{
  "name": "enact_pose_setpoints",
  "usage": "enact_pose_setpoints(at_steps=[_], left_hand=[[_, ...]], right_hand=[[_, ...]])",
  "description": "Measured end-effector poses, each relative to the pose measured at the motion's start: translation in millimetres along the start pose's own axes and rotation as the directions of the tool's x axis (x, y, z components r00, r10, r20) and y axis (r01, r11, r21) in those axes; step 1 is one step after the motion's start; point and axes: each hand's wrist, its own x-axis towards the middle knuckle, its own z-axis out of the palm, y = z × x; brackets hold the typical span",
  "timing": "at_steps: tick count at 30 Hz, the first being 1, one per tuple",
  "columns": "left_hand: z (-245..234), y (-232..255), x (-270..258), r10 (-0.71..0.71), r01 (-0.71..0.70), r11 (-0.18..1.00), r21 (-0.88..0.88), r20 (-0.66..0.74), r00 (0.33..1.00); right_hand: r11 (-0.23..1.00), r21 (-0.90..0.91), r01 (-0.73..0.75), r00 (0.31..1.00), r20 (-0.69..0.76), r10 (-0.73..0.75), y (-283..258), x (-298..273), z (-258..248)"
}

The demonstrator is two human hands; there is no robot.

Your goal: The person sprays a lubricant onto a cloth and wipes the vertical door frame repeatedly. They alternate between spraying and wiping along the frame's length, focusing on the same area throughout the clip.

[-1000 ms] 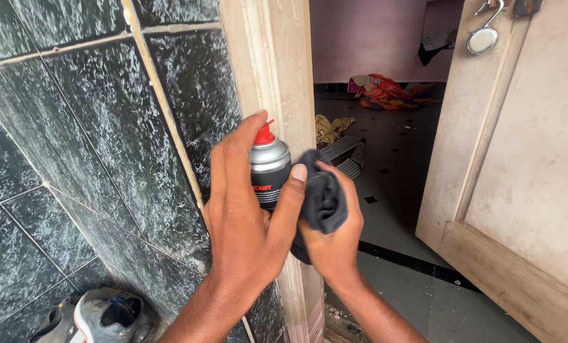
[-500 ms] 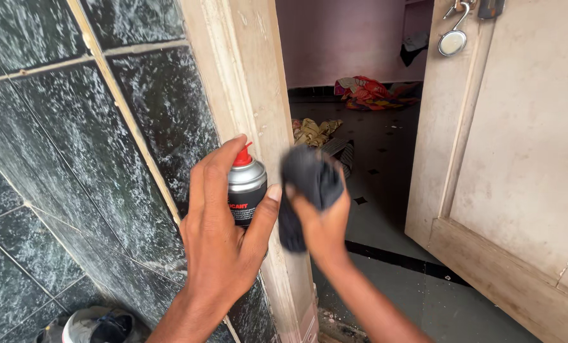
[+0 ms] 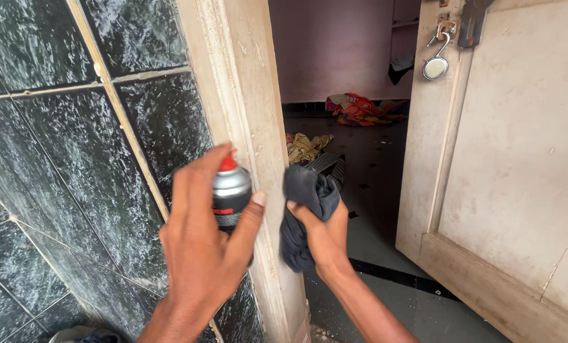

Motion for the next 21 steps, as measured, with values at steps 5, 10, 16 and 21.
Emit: enact_pose_setpoints(at_steps=[5, 10, 16, 21], left_hand=[[-2.3, 1.3, 10.3, -0.003, 0.002, 1.000, -0.017, -0.053, 0.999], [-2.0, 0.0, 17.3, 0.001, -0.003, 0.999, -0.036, -0.076, 0.997], [4.9, -2.7, 18.5, 0.013, -0.015, 1.000, -0.026, -0.084, 0.996], [5.7, -3.6, 16.6, 0.005, -0.006, 1.000, -0.025, -0.075, 0.997]], right_hand=[[0.990, 0.024, 0.142, 0.990, -0.015, -0.142, 10.3, -1.4, -0.1], [0.952, -0.009, -0.307, 0.949, -0.075, 0.305, 15.5, -1.5, -15.3], [0.973, -0.032, -0.230, 0.973, -0.029, 0.229, -10.8, 4.7, -2.1], [0.997, 0.050, -0.067, 0.998, 0.017, 0.066, -43.2, 10.2, 12.8]])
